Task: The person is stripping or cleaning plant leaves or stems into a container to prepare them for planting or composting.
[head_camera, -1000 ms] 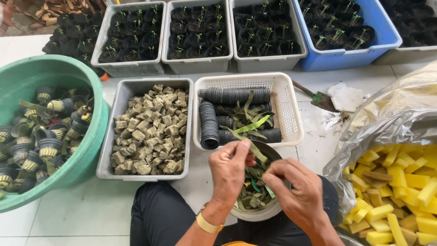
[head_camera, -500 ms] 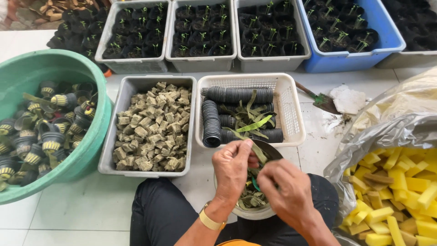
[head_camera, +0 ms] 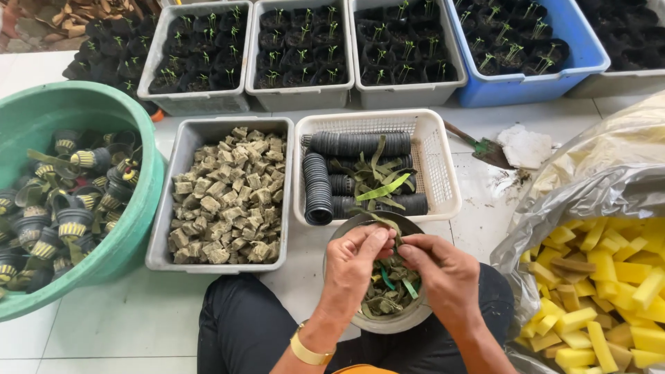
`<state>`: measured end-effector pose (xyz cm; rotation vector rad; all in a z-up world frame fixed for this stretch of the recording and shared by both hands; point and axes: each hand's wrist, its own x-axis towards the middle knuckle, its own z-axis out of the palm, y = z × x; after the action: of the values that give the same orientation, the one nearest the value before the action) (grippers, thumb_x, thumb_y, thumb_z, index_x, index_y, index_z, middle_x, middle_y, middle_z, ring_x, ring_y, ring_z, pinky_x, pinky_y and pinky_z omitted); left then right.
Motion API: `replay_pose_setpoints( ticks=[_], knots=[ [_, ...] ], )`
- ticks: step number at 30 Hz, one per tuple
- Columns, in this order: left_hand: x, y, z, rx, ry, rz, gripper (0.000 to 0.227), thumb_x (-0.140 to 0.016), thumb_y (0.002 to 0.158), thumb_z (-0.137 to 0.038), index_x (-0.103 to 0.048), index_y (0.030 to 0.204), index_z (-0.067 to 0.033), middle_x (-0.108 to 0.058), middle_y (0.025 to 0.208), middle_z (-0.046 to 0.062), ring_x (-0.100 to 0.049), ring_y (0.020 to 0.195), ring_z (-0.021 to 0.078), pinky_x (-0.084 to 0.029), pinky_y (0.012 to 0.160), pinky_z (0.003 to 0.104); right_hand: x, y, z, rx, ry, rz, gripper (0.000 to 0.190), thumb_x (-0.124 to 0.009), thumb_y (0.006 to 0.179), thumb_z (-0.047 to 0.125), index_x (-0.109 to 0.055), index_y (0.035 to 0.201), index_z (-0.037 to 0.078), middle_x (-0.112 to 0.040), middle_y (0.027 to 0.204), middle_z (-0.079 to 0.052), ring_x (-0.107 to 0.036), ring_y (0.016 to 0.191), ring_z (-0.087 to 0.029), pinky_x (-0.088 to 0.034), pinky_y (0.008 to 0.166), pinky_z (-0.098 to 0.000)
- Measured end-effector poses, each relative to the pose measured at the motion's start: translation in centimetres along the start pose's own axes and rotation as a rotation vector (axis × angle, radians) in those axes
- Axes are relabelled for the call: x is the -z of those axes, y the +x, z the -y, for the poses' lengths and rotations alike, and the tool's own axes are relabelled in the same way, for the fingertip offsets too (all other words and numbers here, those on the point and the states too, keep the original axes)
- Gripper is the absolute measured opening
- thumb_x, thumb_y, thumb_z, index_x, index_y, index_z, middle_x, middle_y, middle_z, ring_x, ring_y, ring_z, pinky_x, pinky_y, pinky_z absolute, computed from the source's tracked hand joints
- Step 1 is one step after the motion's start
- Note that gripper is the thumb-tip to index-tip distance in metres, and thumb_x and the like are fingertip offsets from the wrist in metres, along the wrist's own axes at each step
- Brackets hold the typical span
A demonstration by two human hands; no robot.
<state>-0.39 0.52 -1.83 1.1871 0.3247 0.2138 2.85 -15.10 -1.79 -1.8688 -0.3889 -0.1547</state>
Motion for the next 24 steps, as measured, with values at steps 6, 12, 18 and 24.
replay_pose_setpoints(
  ticks=[6, 12, 18, 24],
  knots=[
    [0.4, 0.4, -0.5, 0.275, -0.292, 0.17, 0.024, -0.069, 0.092, -0.012, -0.076, 0.11, 0.0033, -0.077, 0.098, 0.009, -0.073, 0.087, 0.0147, -0.061, 0.081, 0.029, 0.4, 0.0, -2.2, -0.534, 0.613, 0.089, 0.018, -0.072, 0.091, 0.005, -0.076, 0.103, -0.007, -0.076, 0.083, -0.012, -0.067, 0.064, -0.013, -0.055, 0.06, -0.026],
    [0.6, 1.4, 1.8, 0.293, -0.331, 0.054, 0.017, -0.078, 0.088, -0.009, -0.076, 0.1, 0.0031, -0.077, 0.089, 0.009, -0.072, 0.073, 0.015, -0.06, 0.07, 0.029, 0.9, -0.5, -1.6, -0.539, 0.485, 0.098, 0.016, -0.074, 0.089, 0.006, -0.078, 0.1, -0.004, -0.076, 0.081, -0.009, -0.068, 0.064, -0.013, -0.055, 0.059, -0.0257],
    [-0.3, 0.8, 1.6, 0.207, -0.15, -0.072, 0.013, -0.078, 0.087, -0.01, -0.08, 0.095, 0.0011, -0.076, 0.079, 0.005, -0.068, 0.066, 0.0108, -0.058, 0.063, 0.026, 0.3, -0.2, 2.3, -0.053, -0.106, -0.063, 0.014, -0.078, 0.085, 0.006, -0.079, 0.098, 0.002, -0.076, 0.09, -0.005, -0.07, 0.076, -0.011, -0.056, 0.068, -0.0232],
    [-0.6, 0.1, 1.7, 0.128, -0.123, -0.048, 0.014, -0.078, 0.089, -0.01, -0.08, 0.095, 0.0022, -0.076, 0.08, 0.005, -0.068, 0.068, 0.0096, -0.058, 0.065, 0.025, -0.3, -0.6, 0.7, -0.013, -0.088, -0.082, 0.009, -0.076, 0.086, 0.005, -0.078, 0.093, 0.0, -0.076, 0.089, -0.007, -0.07, 0.075, -0.011, -0.057, 0.066, -0.025]
  ],
)
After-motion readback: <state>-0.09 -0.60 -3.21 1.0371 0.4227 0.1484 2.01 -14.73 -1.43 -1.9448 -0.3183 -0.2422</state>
